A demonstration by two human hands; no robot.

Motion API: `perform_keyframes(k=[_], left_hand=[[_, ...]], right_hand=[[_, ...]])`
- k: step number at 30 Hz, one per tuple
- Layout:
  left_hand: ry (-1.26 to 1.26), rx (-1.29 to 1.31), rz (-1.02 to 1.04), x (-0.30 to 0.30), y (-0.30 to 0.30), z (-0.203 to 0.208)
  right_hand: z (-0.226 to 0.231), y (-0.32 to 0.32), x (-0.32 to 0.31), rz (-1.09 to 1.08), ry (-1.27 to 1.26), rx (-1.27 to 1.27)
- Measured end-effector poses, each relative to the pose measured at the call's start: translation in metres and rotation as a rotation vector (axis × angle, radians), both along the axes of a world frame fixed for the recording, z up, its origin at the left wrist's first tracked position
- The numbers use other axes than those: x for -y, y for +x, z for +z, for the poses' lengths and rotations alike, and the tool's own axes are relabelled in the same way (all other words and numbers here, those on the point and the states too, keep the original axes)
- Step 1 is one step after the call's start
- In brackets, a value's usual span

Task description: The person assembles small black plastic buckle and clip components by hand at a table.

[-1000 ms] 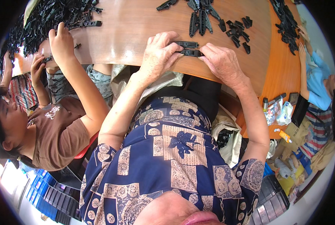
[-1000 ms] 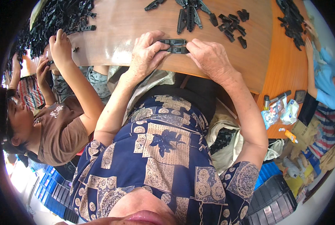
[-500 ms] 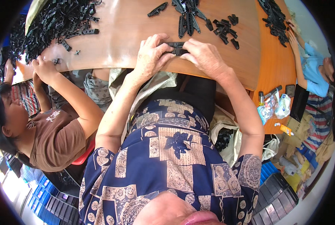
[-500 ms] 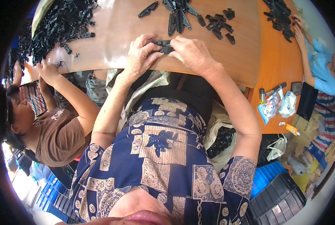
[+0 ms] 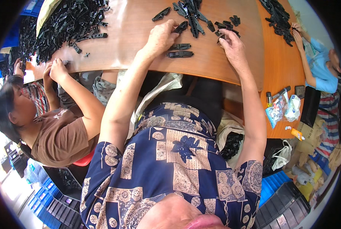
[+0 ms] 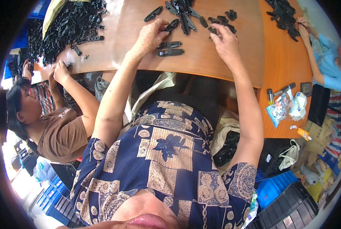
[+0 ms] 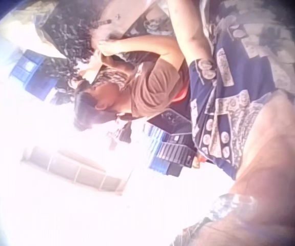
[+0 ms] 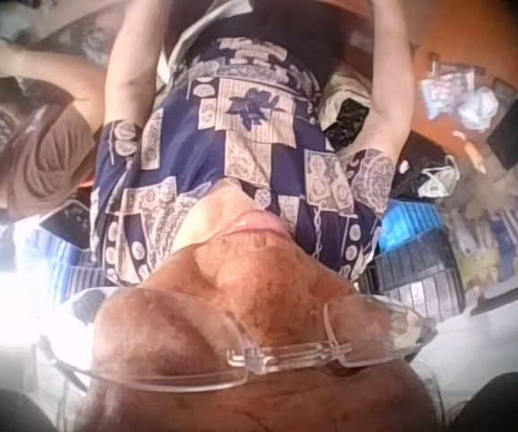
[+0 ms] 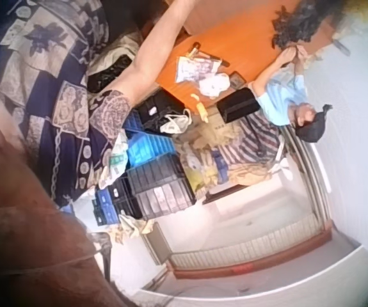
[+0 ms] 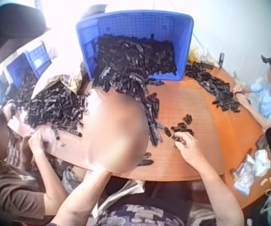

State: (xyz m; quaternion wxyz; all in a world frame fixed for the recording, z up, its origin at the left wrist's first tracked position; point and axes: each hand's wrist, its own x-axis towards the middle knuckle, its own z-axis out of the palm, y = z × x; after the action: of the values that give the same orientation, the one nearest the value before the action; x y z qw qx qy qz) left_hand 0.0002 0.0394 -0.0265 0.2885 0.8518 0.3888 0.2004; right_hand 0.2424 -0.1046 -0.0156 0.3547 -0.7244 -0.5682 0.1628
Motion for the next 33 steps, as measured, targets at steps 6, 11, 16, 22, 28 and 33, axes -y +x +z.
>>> perform_keyframes(k=[6, 11, 16, 22, 28, 33], left_hand=[[0.142, -0.137, -0.03, -0.003, -0.029, -0.001], [0.154, -0.113, -0.046, 0.004, -0.025, 0.003], [0.147, -0.031, -0.295, 0.015, -0.023, 0.005], [0.146, 0.0, -0.319, 0.016, -0.021, 0.003], [0.134, 0.046, -0.281, 0.022, -0.022, 0.003], [0.113, 0.055, -0.277, 0.023, -0.023, 0.0]], right_hand=[[-0.003, 0.002, 0.028, 0.065, -0.004, 0.195], [0.018, 0.002, 0.024, 0.184, -0.034, 0.509], [0.034, -0.01, 0.018, 0.207, -0.142, 0.472], [0.035, -0.038, 0.0, 0.302, -0.069, 0.26], [0.031, -0.04, -0.009, 0.422, -0.062, 0.399], [0.035, -0.041, -0.005, 0.402, -0.005, 0.394]])
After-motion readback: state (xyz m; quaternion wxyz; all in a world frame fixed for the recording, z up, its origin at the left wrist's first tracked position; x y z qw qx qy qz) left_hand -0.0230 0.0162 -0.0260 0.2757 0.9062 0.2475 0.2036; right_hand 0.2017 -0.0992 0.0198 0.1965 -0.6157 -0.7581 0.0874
